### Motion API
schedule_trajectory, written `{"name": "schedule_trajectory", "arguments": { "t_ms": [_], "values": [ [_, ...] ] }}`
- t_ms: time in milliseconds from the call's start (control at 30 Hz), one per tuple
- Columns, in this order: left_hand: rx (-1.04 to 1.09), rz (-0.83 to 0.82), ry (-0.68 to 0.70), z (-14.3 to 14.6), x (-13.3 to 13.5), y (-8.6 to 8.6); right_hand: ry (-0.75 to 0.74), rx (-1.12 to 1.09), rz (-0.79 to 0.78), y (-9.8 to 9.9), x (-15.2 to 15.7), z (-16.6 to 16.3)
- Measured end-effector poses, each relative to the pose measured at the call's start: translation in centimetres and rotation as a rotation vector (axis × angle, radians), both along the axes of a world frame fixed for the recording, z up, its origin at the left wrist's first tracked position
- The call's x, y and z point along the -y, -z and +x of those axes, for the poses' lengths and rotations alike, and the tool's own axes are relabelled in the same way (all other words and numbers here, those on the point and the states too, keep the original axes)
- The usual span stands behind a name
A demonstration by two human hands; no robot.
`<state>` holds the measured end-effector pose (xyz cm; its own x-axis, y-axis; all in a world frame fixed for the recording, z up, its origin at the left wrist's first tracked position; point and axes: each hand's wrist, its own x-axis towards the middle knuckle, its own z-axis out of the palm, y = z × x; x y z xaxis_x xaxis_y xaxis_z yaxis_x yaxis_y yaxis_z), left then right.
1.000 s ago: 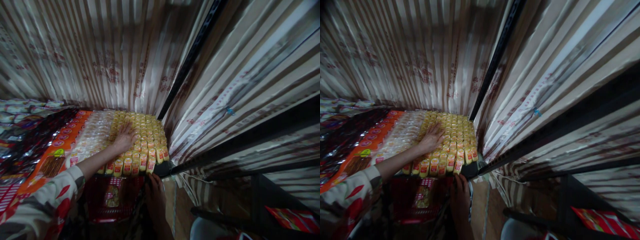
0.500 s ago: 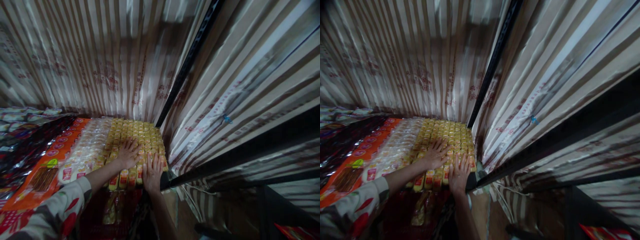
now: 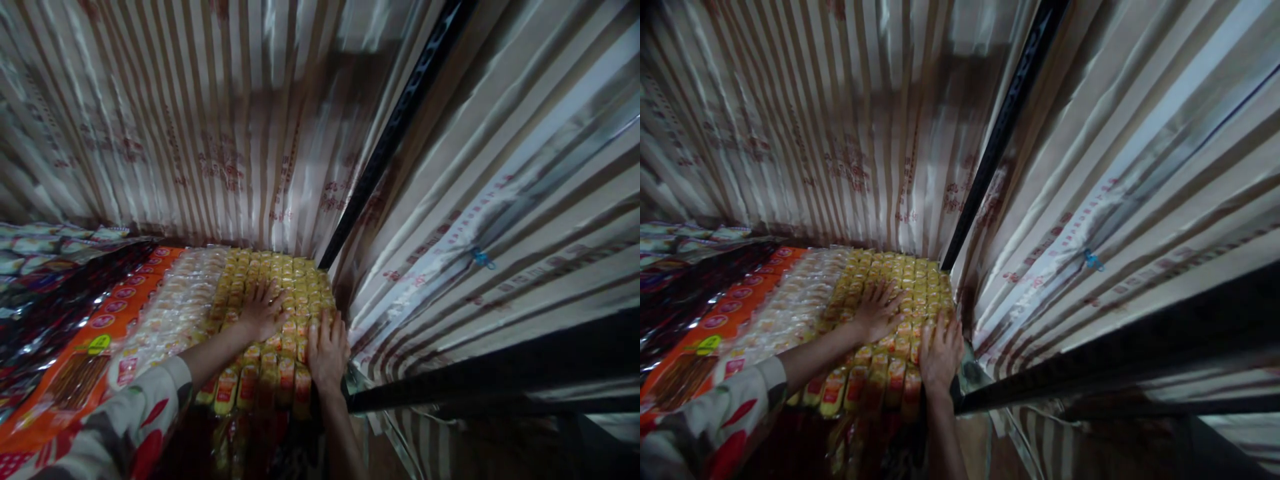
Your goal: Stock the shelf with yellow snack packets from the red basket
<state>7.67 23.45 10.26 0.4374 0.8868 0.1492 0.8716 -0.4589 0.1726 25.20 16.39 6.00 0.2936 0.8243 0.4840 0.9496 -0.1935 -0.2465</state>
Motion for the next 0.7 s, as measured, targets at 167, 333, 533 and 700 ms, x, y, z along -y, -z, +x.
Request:
{"name": "schedule_trajectory", "arguments": {
  "t_ms": [167,333,533,700],
  "values": [
    [-0.010,-0.024,-0.012,0.0,0.3,0.1,-0.066,-0.076,0.041,0.0,0.7,-0.3],
    [0.025,0.046,0.005,1.0,-0.9,-1.0,-0.133,-0.250,0.108,-0.6,2.2,0.4],
    [0.006,-0.018,0.013,3.4,-3.6,-1.3,-0.176,-0.182,0.121,0.8,2.7,-0.1],
    [-0.004,-0.005,0.018,3.5,-3.8,-0.4,-0.145,-0.106,0.202,1.1,2.5,-1.7]
  ]
}}
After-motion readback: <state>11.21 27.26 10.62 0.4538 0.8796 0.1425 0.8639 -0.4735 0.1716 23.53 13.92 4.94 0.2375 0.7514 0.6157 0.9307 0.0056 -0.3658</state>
